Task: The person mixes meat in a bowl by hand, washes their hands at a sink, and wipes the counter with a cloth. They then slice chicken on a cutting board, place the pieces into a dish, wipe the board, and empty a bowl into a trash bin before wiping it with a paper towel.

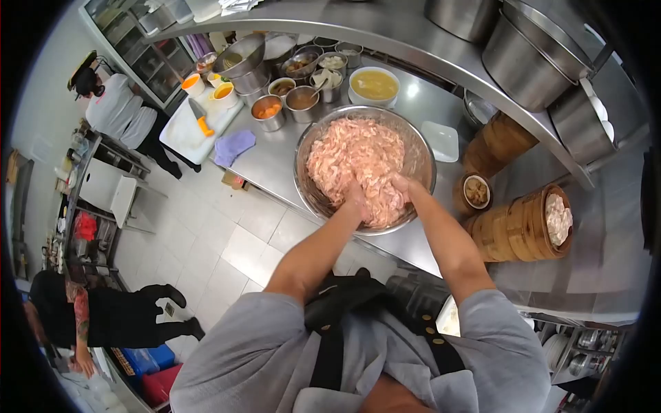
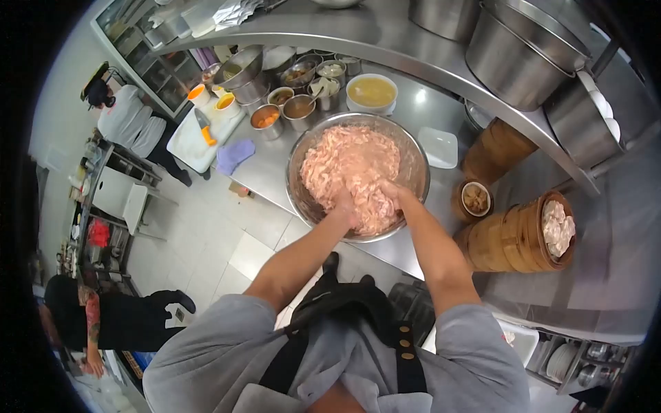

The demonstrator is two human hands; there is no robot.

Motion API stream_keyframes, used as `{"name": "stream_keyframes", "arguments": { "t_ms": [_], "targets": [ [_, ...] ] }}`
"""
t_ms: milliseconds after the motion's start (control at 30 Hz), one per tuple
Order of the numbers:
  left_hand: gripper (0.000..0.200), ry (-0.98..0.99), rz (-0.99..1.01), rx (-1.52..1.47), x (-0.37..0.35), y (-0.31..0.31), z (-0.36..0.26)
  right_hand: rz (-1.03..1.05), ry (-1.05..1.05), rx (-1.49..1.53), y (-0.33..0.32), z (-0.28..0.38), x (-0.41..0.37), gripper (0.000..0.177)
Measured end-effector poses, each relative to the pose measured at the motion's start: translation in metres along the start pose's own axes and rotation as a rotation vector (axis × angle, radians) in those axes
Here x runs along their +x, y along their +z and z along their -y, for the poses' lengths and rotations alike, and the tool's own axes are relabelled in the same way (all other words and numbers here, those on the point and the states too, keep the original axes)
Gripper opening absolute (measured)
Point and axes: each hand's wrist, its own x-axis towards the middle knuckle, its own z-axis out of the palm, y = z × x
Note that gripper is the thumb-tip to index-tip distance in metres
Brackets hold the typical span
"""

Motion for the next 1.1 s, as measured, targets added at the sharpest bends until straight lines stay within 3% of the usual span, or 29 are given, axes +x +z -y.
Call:
{"name": "stream_keyframes", "arguments": {
  "t_ms": [33, 100, 133, 200, 267, 333, 367, 400, 433, 467, 500, 533, 600, 667, 700, 767, 833, 933, 967, 1000, 1033, 1100],
  "targets": [
    [0.065, -0.008, 0.002, 0.002, 0.003, -0.004, -0.006, 0.092, 0.092, 0.078, 0.009, 0.012, -0.006, 0.04],
    [0.061, -0.04, 0.214, 0.134, 0.013, -0.007, -0.014, 0.144, -0.175, 0.239, 0.032, 0.023, -0.043, 0.032],
    [0.05, -0.111, 0.25, 0.066, 0.016, -0.004, -0.023, 0.172, -0.193, 0.173, 0.02, 0.028, -0.041, 0.032],
    [0.044, -0.066, 0.431, 0.01, -0.011, 0.026, -0.044, 0.066, -0.272, 0.24, 0.036, 0.056, -0.064, 0.03],
    [0.035, 0.077, 0.495, 0.146, -0.015, 0.048, -0.072, -0.037, -0.47, 0.248, 0.079, 0.1, -0.117, 0.028],
    [0.032, 0.388, 0.354, 0.441, -0.074, 0.085, -0.093, -0.223, -0.571, -0.071, 0.068, 0.132, -0.122, 0.026],
    [0.029, 0.365, 0.626, 0.462, -0.066, 0.075, -0.116, -0.221, -0.568, -0.057, 0.071, 0.142, -0.135, 0.026],
    [0.028, 0.276, 0.456, 0.584, -0.057, 0.084, -0.138, -0.29, -0.579, -0.241, 0.079, 0.152, -0.152, 0.028],
    [0.028, 0.277, 0.463, 0.602, -0.06, 0.087, -0.138, -0.366, -0.603, -0.432, 0.083, 0.162, -0.161, 0.029],
    [0.03, 0.43, 0.378, 0.737, -0.064, 0.092, -0.14, -0.376, -0.623, -0.423, 0.093, 0.161, -0.164, 0.029],
    [0.032, 0.585, 0.292, 0.867, -0.065, 0.098, -0.144, -0.396, -0.803, -0.312, 0.105, 0.151, -0.161, 0.031],
    [0.035, 0.601, 0.214, 1.028, -0.049, 0.088, -0.146, -0.413, -0.972, -0.191, 0.112, 0.138, -0.155, 0.033],
    [0.04, 0.809, 0.235, 1.857, 0.003, 0.058, -0.155, -0.5, -0.765, -0.669, 0.102, 0.104, -0.131, 0.036],
    [0.046, 0.97, 0.097, 2.52, 0.013, 0.054, -0.154, -0.536, -0.605, -1.058, 0.062, 0.076, -0.08, 0.056],
    [0.046, 0.984, 0.142, 2.528, 0.018, 0.065, -0.16, -0.649, -0.685, -0.891, 0.055, 0.065, -0.075, 0.062],
    [0.046, 0.573, 0.053, 2.13, 0.035, 0.074, -0.17, -0.79, -0.73, -0.694, 0.073, 0.037, -0.082, 0.068],
    [0.051, 0.662, 0.218, 2.219, 0.082, 0.071, -0.184, -1.187, -0.521, -0.243, 0.117, 0.036, -0.111, 0.061],
    [0.058, 0.515, 0.372, 1.988, 0.16, 0.034, -0.186, -1.311, -0.493, 0.088, 0.102, -0.01, -0.061, 0.054],
    [0.061, 0.439, 0.393, 1.896, 0.188, 0.02, -0.185, -1.121, -0.429, 0.445, 0.104, -0.022, -0.052, 0.053],
    [0.064, 0.064, 0.253, 1.724, 0.195, 0.01, -0.184, -0.902, -0.378, 0.787, 0.108, -0.032, -0.04, 0.053],
    [0.069, -0.11, 0.269, 1.672, 0.197, 0.002, -0.187, -0.937, -0.378, 0.825, 0.11, -0.042, -0.019, 0.053],
    [0.082, -0.362, 0.384, 1.509, 0.185, -0.01, -0.187, -0.739, -0.445, 1.29, 0.109, -0.056, 0.016, 0.051]
  ]
}}
